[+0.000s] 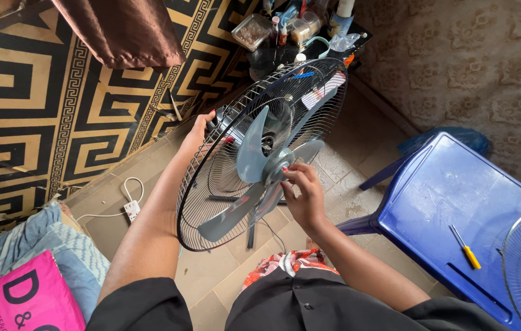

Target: The person assembles a standing electric fan by attaching the fan blades to the motor, securing them with a nut, and then fitting the front and rear protective cages. The person then plugs the fan into a power strip and turns it on to test operation.

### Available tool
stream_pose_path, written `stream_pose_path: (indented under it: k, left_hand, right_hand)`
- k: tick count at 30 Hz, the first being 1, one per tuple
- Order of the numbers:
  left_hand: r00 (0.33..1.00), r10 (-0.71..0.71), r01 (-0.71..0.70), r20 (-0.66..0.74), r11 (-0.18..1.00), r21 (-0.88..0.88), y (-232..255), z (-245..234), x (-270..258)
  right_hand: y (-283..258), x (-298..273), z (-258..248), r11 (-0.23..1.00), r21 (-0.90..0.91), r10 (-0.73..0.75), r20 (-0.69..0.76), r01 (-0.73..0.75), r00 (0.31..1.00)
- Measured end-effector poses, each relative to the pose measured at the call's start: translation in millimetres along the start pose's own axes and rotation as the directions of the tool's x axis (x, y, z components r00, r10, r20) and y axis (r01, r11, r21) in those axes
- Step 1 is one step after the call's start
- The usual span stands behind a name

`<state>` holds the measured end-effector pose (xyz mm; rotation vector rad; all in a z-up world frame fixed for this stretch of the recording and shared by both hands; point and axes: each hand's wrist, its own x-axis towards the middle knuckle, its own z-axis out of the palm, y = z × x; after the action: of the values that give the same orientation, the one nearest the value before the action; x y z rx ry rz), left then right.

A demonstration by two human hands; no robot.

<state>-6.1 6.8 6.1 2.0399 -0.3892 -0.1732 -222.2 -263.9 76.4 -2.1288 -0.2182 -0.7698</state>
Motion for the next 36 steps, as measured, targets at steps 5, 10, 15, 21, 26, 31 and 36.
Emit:
stream_pose_path:
  k: [5,10,15,21,26,31,36]
  left_hand:
    - [0.998,0.066,-0.066,-0.019,0.998,0.015,-7.2,4.3,6.1]
    - [0.998,0.061,-0.062,-0.021,0.998,-0.03,1.5,7.7,4.0]
    - [1.0,-0.02,0.02,0.006,0.997,0.07,8.9,0.3,-1.1]
    - [0.995,0.096,-0.096,0.012,0.995,0.008,-1.2,-4.4,3.2]
    - [0.999,-0.015,0.013,0.028,0.997,0.079,13.5,-9.9,0.4]
    - [0.98,-0.186,0.183,0.064,0.982,0.042,29.8,-9.8,-3.5]
    - [1.0,0.011,-0.012,0.025,0.998,0.055,18.7,-7.2,2.0]
  right_hand:
    - [30.3,-26.0,14.7,0.523,0.642,0.628,0.155,-0.561,0.762]
    - [58.8,-29.8,27.2,0.335,0.628,0.711,0.32,-0.702,0.626]
    - [18.1,-4.6,5.8,0.995,0.027,0.097,0.051,-0.099,0.994]
    - [-2.3,-8.5,1.2,0.926,0.255,0.291,-0.011,-0.279,0.957]
    - [43.8,-16.1,19.6,0.143,0.602,0.728,0.473,-0.785,0.496]
    - [30.6,-7.7,19.6,0.68,0.318,0.617,0.239,-0.661,0.75]
    - [7.3,8.4,2.1,0.996,-0.063,-0.063,0.06,0.067,0.996]
